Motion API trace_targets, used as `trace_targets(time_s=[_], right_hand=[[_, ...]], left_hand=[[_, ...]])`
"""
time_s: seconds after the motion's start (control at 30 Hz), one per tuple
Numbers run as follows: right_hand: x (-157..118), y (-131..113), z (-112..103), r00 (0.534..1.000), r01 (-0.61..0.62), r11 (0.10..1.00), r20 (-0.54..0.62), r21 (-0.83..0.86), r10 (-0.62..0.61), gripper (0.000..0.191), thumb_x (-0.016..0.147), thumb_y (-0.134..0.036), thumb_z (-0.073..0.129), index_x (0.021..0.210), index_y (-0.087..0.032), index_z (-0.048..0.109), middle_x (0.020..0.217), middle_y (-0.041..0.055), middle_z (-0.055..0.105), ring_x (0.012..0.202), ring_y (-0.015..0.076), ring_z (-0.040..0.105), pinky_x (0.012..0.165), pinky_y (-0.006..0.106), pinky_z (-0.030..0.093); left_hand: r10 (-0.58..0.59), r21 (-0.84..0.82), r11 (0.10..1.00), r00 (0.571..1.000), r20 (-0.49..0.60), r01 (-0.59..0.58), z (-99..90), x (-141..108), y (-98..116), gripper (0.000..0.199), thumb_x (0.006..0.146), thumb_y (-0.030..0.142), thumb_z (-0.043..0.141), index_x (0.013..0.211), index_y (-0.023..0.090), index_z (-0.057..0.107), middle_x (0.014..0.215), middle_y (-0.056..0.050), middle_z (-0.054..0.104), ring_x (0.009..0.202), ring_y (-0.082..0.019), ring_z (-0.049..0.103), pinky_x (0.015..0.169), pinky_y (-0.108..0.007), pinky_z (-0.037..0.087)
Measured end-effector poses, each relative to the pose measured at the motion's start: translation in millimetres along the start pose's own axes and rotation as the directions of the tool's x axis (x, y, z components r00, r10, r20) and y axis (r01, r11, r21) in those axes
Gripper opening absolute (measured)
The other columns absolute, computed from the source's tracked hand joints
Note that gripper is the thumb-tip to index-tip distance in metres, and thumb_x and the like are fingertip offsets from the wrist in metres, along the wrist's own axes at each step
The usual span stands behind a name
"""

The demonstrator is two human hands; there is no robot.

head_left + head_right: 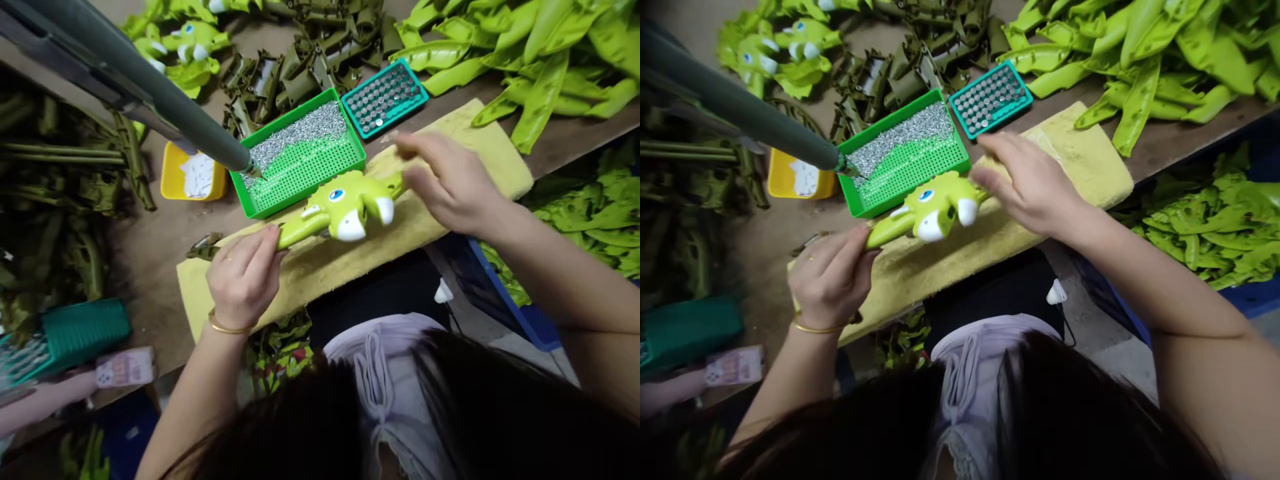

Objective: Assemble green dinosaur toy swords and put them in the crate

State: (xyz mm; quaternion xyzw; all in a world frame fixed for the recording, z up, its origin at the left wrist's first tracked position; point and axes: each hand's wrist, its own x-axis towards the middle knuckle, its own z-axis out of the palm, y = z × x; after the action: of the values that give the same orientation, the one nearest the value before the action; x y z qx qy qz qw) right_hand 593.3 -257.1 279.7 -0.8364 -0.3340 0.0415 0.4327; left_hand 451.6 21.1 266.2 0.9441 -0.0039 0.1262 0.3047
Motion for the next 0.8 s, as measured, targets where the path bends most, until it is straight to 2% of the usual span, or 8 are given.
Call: trace_targets(time_s=[0.1,0.23,0.3,0.4,0.5,0.6,0.7,0.8], right_hand=[[-3,-5,-12,0.962,0.264,0.958,0.1,-0.112,-0.253,0.037,0.086,-0.059,0.055,0.101,-0.028,0.069,0.106,0.0029,0.071,0.11,0.0252,0.062,0.099,0.048,0.047],[0,14,-18,0.959,0.277,0.956,0.099,-0.097,-0.267,0.026,0.088,-0.044,0.058,0.107,-0.03,0.068,0.105,0.0013,0.074,0.096,0.0211,0.067,0.086,0.041,0.054],[7,13,-15,0.966,0.259,0.95,0.068,-0.175,-0.25,0.027,0.087,-0.042,0.06,0.109,-0.029,0.068,0.107,0.0039,0.073,0.101,0.024,0.066,0.091,0.045,0.052],[20,-11,6,0.932,0.361,0.904,0.117,-0.23,-0.342,0.037,0.088,-0.042,0.059,0.118,-0.022,0.065,0.115,0.0107,0.07,0.109,0.0281,0.061,0.096,0.05,0.047],[30,-37,39,0.879,0.47,0.876,0.142,-0.105,-0.455,0.037,0.094,-0.041,0.05,0.111,-0.013,0.067,0.1,0.0127,0.07,0.094,0.0224,0.062,0.08,0.038,0.053],[33,-50,61,0.876,0.483,0.874,0.055,-0.054,-0.48,0.036,0.096,-0.038,0.046,0.1,-0.011,0.07,0.086,0.0099,0.068,0.083,0.017,0.061,0.072,0.03,0.052],[35,-52,55,0.836,0.549,0.826,0.077,-0.13,-0.543,0.036,0.095,-0.041,0.048,0.103,-0.014,0.07,0.095,0.0088,0.072,0.088,0.0165,0.062,0.077,0.03,0.053],[49,-42,23,0.824,0.565,0.805,0.074,-0.182,-0.562,0.046,0.088,-0.053,0.055,0.112,-0.016,0.068,0.11,0.0096,0.073,0.101,0.0196,0.064,0.089,0.036,0.052]], left_hand=[[0.078,0.034,0.996,0.996,0.048,-0.08,-1.9,19,14,0.035,0.072,0.036,0.078,0.105,0.027,0.073,0.109,-0.008,0.072,0.103,-0.031,0.065,0.101,-0.047,0.045],[0.081,0.077,0.993,0.995,0.063,-0.085,-14.5,26,16,0.028,0.081,0.04,0.068,0.105,0.026,0.072,0.099,-0.007,0.074,0.093,-0.028,0.068,0.093,-0.041,0.049],[0.061,0.064,0.996,0.997,0.047,-0.064,-19.2,23,14,0.026,0.085,0.041,0.062,0.104,0.026,0.072,0.096,-0.007,0.074,0.087,-0.026,0.069,0.084,-0.036,0.052],[0.103,0.078,0.992,0.995,0.012,-0.104,-18.5,20,19,0.026,0.088,0.04,0.06,0.104,0.023,0.072,0.1,-0.008,0.075,0.089,-0.024,0.071,0.083,-0.033,0.054],[0.26,0.198,0.949,0.964,-0.055,-0.244,-14.3,21,32,0.023,0.089,0.032,0.059,0.105,0.019,0.07,0.099,-0.008,0.076,0.086,-0.021,0.072,0.079,-0.03,0.056],[0.389,0.305,0.89,0.913,-0.124,-0.338,-15.0,20,37,0.023,0.086,0.023,0.064,0.108,0.017,0.068,0.097,-0.009,0.076,0.081,-0.021,0.072,0.074,-0.03,0.056],[0.462,0.304,0.858,0.88,-0.106,-0.414,-19.7,14,18,0.037,0.083,0.014,0.067,0.119,0.018,0.062,0.1,-0.011,0.074,0.085,-0.023,0.071,0.079,-0.034,0.056],[0.516,0.225,0.832,0.856,0.02,-0.507,-26.1,-3,-21,0.047,0.083,0.005,0.063,0.127,0.02,0.057,0.107,-0.012,0.073,0.096,-0.024,0.069,0.085,-0.037,0.055]])
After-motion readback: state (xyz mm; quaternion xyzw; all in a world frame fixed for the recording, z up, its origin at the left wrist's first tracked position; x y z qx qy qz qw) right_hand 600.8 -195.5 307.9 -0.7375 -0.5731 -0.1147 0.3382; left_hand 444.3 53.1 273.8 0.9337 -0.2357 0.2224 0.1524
